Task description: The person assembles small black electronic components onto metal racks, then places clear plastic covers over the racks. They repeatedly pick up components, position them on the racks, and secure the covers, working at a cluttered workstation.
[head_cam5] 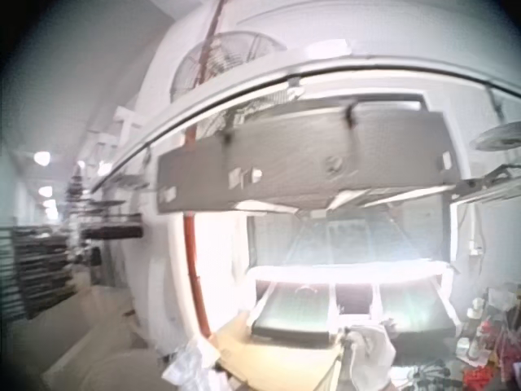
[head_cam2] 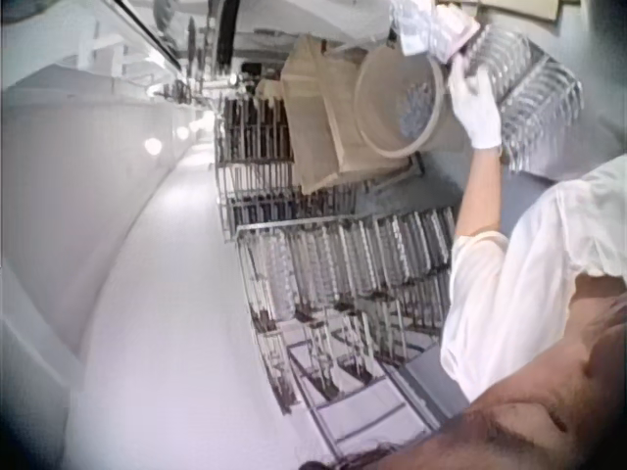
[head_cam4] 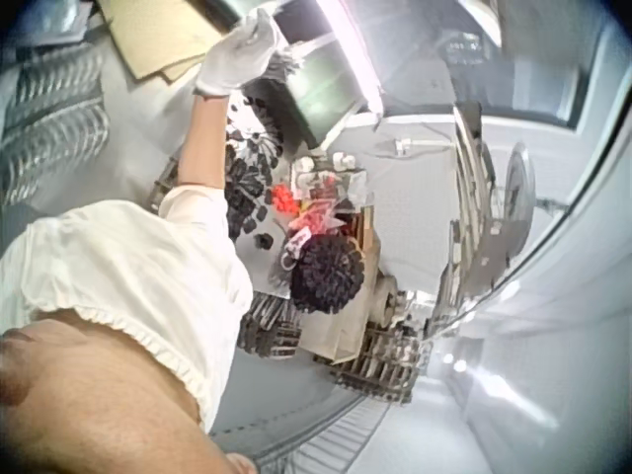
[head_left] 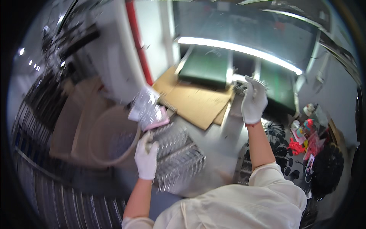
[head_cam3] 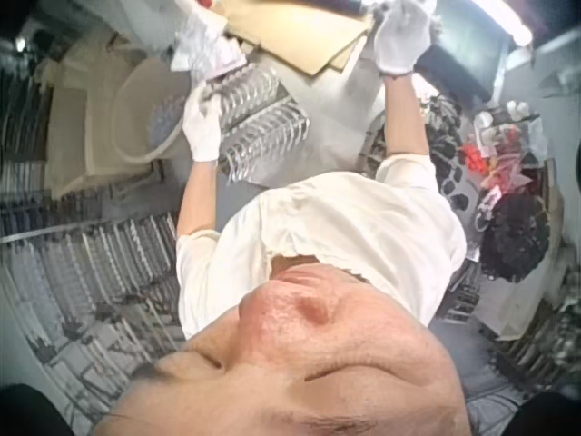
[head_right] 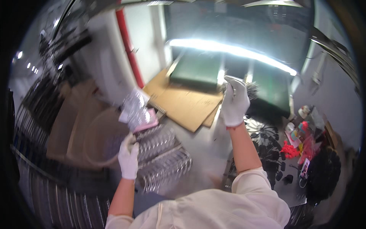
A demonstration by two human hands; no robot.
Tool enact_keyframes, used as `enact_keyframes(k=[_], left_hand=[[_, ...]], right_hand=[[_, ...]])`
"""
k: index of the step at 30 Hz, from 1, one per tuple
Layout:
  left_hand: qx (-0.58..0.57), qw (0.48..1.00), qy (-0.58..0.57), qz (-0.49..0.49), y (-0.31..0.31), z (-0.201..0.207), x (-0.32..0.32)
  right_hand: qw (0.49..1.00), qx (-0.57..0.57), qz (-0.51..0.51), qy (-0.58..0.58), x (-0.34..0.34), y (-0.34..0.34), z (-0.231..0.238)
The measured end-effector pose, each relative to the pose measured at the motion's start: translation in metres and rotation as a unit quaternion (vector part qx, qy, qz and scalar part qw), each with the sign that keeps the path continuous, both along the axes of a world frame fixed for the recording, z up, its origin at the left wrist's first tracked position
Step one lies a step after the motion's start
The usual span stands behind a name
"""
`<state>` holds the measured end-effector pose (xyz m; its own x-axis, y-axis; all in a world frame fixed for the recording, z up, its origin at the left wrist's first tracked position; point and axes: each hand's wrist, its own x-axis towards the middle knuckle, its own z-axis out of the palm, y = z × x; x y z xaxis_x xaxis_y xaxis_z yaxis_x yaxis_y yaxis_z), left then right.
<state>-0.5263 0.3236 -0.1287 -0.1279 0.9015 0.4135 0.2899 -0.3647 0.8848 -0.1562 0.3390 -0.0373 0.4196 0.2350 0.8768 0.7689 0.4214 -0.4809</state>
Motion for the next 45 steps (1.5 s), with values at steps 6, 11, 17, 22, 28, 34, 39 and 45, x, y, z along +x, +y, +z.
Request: enact_keyframes(k=[6, 11, 17, 22, 28, 34, 39, 45], left_hand=[[0.208, 0.97, 0.122, -0.031, -0.058, 0.023, -0.034], [0.006, 0.971, -0.204, 0.121, -0.089, -0.038, -0.105], [-0.219, 0.887, -0.365, 0.18, -0.11, -0.144, -0.152], [-0.204, 0.902, -0.329, 0.193, -0.126, -0.157, -0.167], [-0.229, 0.894, -0.356, 0.146, -0.128, -0.136, -0.182], [-0.256, 0.848, -0.443, 0.14, -0.113, -0.177, -0.187], [-0.241, 0.835, -0.472, 0.146, -0.121, -0.21, -0.168], [-0.239, 0.827, -0.484, 0.159, -0.124, -0.222, -0.157]], right_hand=[[0.757, -0.051, 0.646, -0.081, -0.193, -0.083, -0.021], [0.764, -0.206, 0.59, -0.161, -0.252, -0.055, -0.065], [0.775, -0.259, 0.432, -0.383, -0.292, -0.004, -0.165], [0.712, -0.302, 0.4, -0.491, -0.303, 0.001, -0.199], [0.687, -0.345, 0.389, -0.508, -0.306, 0.005, -0.199], [0.688, -0.343, 0.389, -0.508, -0.306, 0.004, -0.2], [0.688, -0.342, 0.398, -0.501, -0.306, 0.005, -0.2], [0.702, -0.312, 0.408, -0.493, -0.305, 0.005, -0.202]])
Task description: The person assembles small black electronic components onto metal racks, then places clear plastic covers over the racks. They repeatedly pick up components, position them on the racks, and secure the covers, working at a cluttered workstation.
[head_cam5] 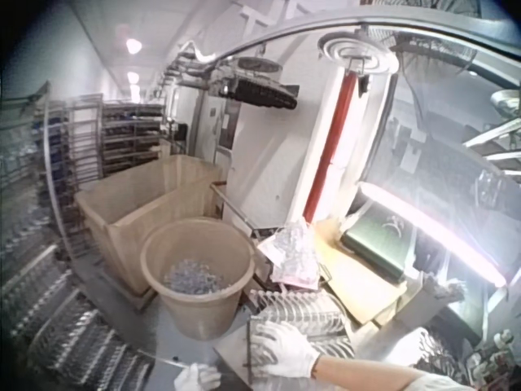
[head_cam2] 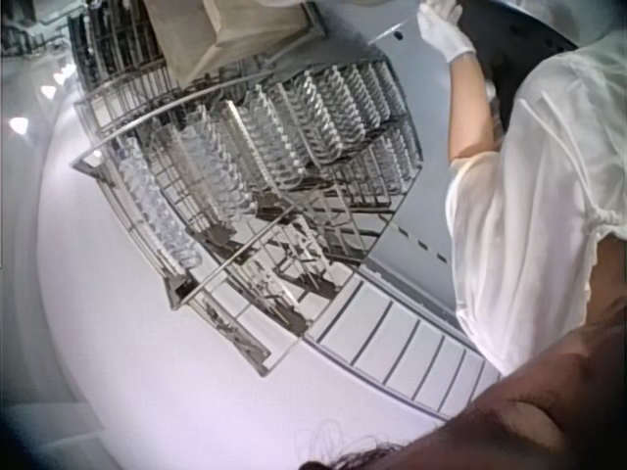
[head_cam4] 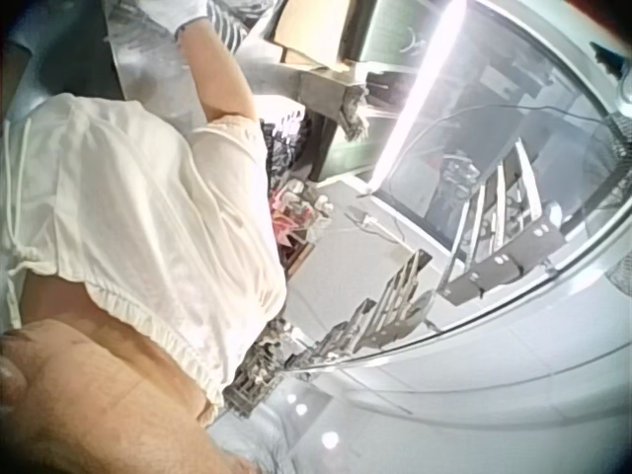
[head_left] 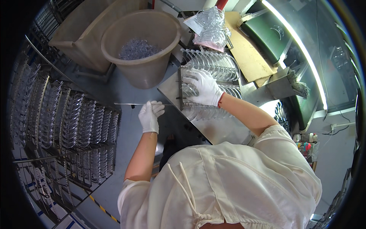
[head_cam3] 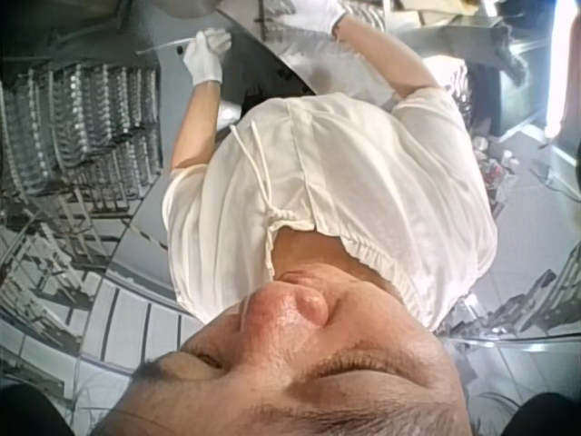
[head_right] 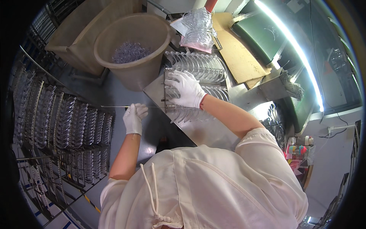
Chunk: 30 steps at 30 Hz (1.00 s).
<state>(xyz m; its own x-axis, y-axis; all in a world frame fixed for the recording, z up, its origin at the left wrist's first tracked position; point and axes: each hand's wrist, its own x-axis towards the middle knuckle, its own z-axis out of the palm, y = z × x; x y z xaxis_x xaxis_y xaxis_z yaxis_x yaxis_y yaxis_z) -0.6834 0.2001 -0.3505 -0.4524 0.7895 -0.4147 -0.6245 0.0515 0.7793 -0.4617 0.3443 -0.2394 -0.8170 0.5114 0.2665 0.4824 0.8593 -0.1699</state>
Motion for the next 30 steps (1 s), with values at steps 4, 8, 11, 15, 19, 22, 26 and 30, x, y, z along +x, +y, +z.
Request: enact_keyframes(k=[4, 8, 11, 15, 19, 22, 26, 30], left_hand=[[-0.045, 0.998, -0.04, -0.034, 0.002, -0.004, 0.021], [-0.065, 0.984, -0.011, -0.168, 0.011, -0.009, 0.053], [-0.094, 0.969, 0.019, -0.228, 0.014, -0.01, 0.054], [-0.062, 0.994, -0.084, -0.044, 0.006, -0.011, 0.025], [-0.039, 0.999, -0.029, 0.005, 0.004, -0.021, 0.018], [-0.059, 0.996, -0.029, -0.06, 0.006, -0.029, 0.032], [-0.013, 0.999, -0.038, -0.028, 0.008, -0.032, 0.024], [-0.024, 0.998, -0.055, 0.035, 0.008, -0.029, 0.005]], right_hand=[[1.0, 0.0, -0.004, 0.015, 0.001, -0.001, -0.001], [1.0, 0.008, -0.007, 0.024, -0.002, -0.001, -0.003], [1.0, 0.0, 0.009, 0.026, 0.005, 0.003, -0.002], [0.999, 0.034, -0.011, 0.013, 0.038, 0.015, 0.004], [0.994, -0.003, -0.094, -0.049, 0.072, 0.022, 0.001], [0.998, 0.027, -0.056, 0.017, 0.076, 0.023, -0.008], [0.999, 0.013, -0.029, 0.034, 0.077, 0.028, -0.012], [0.999, 0.008, -0.022, 0.024, 0.083, 0.031, -0.01]])
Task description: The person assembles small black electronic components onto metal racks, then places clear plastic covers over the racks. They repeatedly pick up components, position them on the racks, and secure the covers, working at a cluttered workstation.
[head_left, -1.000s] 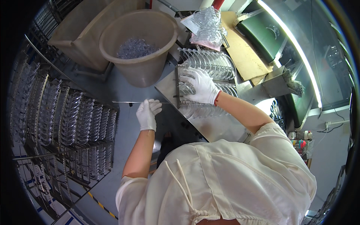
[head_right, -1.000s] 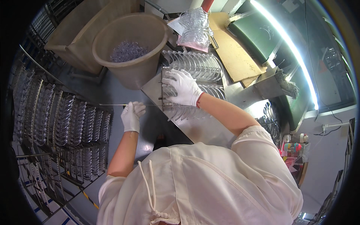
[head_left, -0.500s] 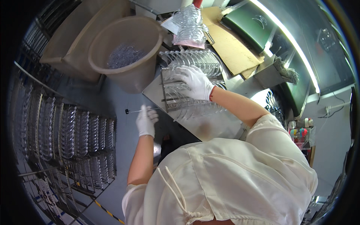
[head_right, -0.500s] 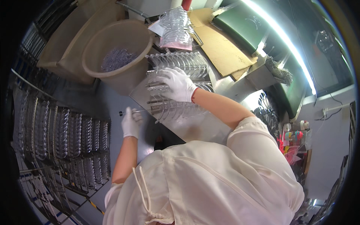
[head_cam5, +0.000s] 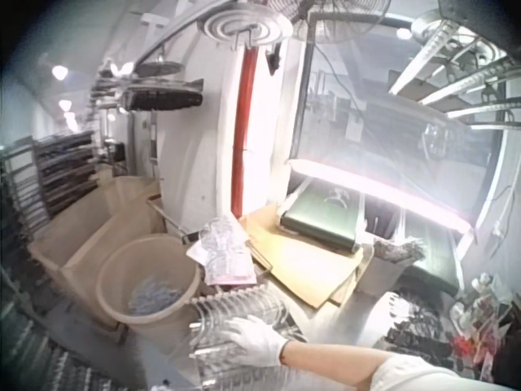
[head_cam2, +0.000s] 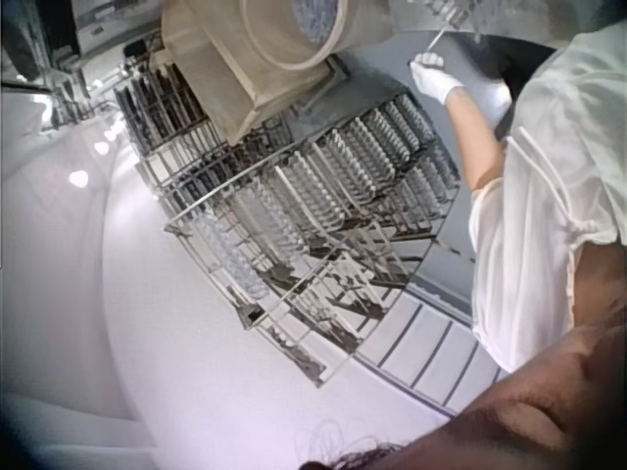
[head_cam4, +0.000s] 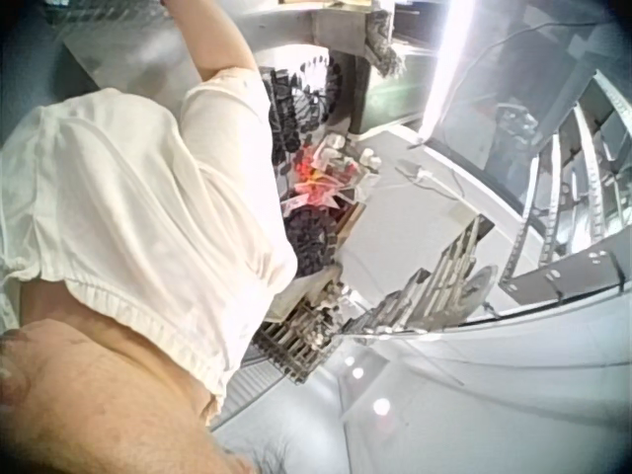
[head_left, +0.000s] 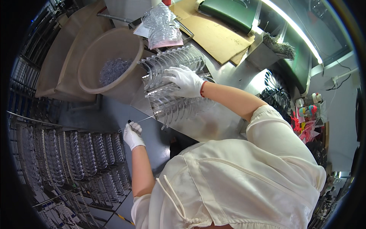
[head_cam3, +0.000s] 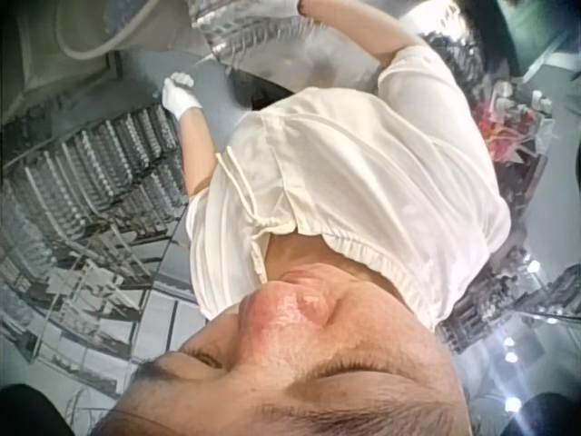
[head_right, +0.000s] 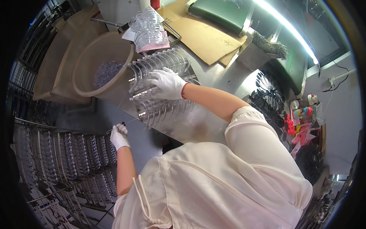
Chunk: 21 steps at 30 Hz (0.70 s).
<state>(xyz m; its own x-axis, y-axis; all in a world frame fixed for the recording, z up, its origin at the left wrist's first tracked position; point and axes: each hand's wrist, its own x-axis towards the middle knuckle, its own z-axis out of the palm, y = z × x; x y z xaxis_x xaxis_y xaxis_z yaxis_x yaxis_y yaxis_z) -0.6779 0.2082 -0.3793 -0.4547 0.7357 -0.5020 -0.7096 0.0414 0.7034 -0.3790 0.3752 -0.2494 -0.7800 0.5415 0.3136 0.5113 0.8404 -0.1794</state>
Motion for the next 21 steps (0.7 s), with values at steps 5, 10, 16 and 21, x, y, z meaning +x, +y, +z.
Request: enact_keyframes(k=[5, 10, 16, 21], left_hand=[[-0.043, 0.994, 0.055, -0.079, 0.005, 0.001, 0.045], [-0.065, 0.987, 0.022, -0.143, 0.006, 0.01, 0.052], [-0.035, 0.993, 0.074, -0.085, 0.002, 0.006, 0.045], [-0.107, 0.942, 0.124, -0.292, 0.003, 0.015, 0.044]], right_hand=[[1.0, -0.004, -0.012, 0.002, -0.005, -0.001, -0.002], [1.0, 0.011, -0.02, -0.013, 0.011, 0.004, 0.005], [0.992, 0.007, -0.11, -0.058, 0.063, 0.009, 0.011], [0.992, 0.022, -0.124, -0.028, 0.068, 0.011, -0.004]])
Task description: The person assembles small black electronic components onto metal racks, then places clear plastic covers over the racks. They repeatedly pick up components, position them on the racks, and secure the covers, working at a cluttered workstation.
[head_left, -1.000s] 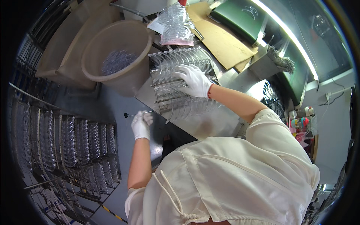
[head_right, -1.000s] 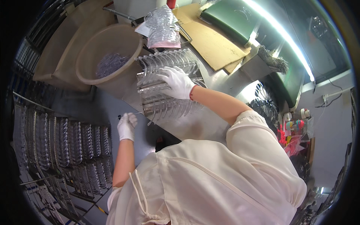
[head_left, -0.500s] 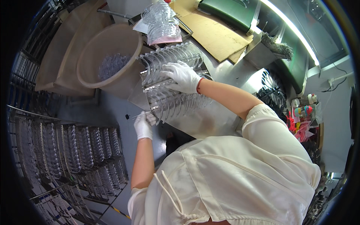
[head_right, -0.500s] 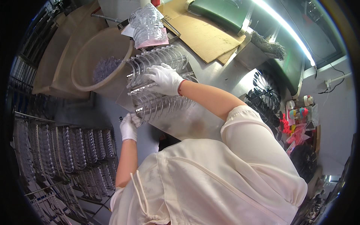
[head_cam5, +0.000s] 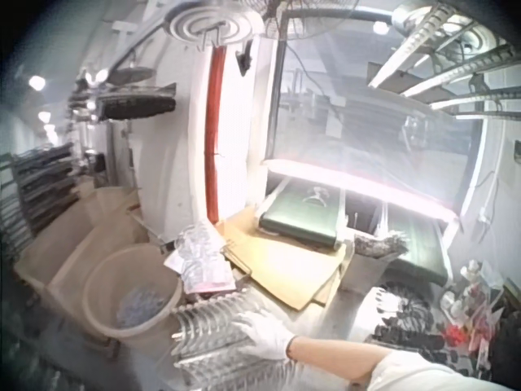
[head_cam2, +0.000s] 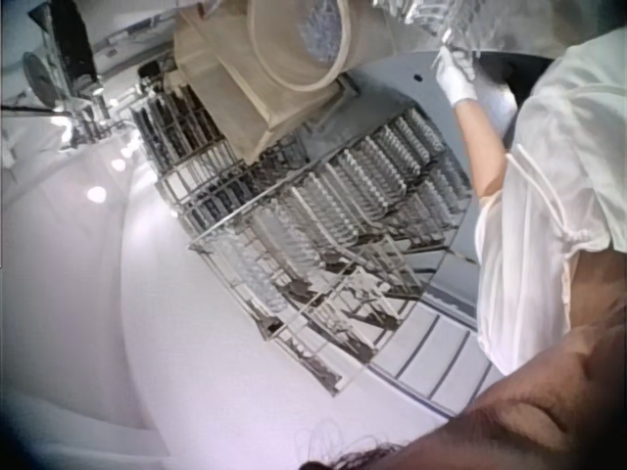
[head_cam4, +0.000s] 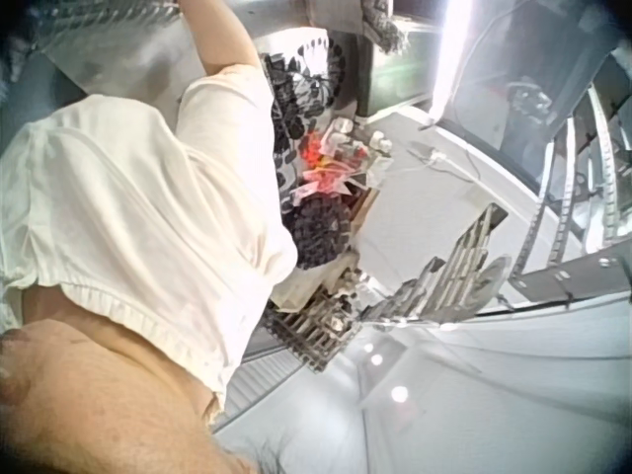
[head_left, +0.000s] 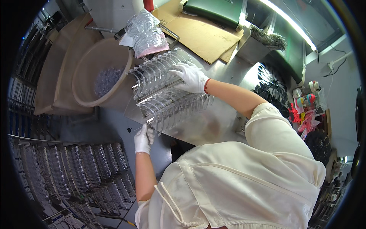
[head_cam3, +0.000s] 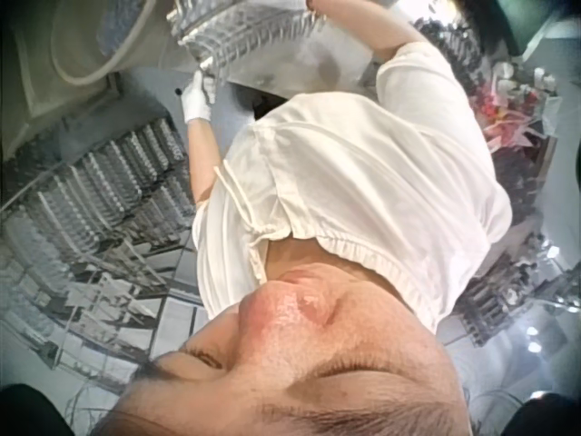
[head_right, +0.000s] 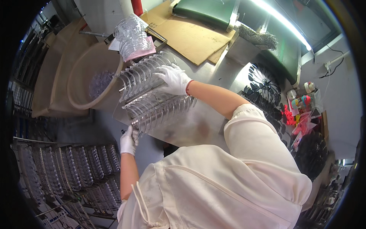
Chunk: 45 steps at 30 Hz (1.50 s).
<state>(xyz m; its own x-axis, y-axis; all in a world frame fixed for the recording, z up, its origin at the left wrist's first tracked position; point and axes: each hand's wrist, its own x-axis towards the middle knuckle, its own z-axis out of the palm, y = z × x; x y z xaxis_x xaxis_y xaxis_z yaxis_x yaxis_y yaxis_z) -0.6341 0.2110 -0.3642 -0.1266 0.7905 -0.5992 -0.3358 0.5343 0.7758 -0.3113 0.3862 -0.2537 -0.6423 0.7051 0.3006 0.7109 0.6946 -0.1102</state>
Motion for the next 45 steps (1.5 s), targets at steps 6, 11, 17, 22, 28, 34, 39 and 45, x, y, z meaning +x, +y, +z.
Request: enact_keyframes(k=[6, 11, 17, 22, 28, 34, 39, 45], left_hand=[[0.065, 0.978, -0.005, 0.197, 0.003, 0.003, -0.002], [0.074, 0.981, 0.097, 0.153, -0.003, -0.014, 0.034], [0.103, 0.888, 0.443, -0.067, -0.01, 0.007, 0.033], [0.063, 0.854, 0.51, -0.082, -0.009, 0.033, 0.038], [0.063, 0.827, 0.551, -0.095, -0.007, 0.047, 0.039], [0.055, 0.818, 0.563, -0.102, 0.004, 0.04, 0.042], [0.094, 0.754, 0.63, -0.162, 0.007, 0.032, 0.035], [0.094, 0.806, 0.557, -0.176, 0.001, 0.019, 0.023]], right_hand=[[0.999, -0.031, 0.017, 0.022, 0.002, 0.003, -0.001], [0.999, -0.004, 0.007, 0.054, 0.008, -0.003, 0.004], [0.984, 0.066, -0.117, 0.114, 0.024, -0.058, 0.007], [0.942, 0.089, -0.208, 0.246, 0.03, -0.093, 0.006], [0.916, -0.246, -0.318, -0.004, 0.067, -0.06, 0.0], [0.852, -0.459, -0.252, 0.004, 0.077, -0.009, 0.012], [0.911, -0.247, -0.33, -0.011, 0.075, -0.054, 0.006], [0.955, -0.22, -0.197, -0.03, 0.116, -0.073, -0.026]])
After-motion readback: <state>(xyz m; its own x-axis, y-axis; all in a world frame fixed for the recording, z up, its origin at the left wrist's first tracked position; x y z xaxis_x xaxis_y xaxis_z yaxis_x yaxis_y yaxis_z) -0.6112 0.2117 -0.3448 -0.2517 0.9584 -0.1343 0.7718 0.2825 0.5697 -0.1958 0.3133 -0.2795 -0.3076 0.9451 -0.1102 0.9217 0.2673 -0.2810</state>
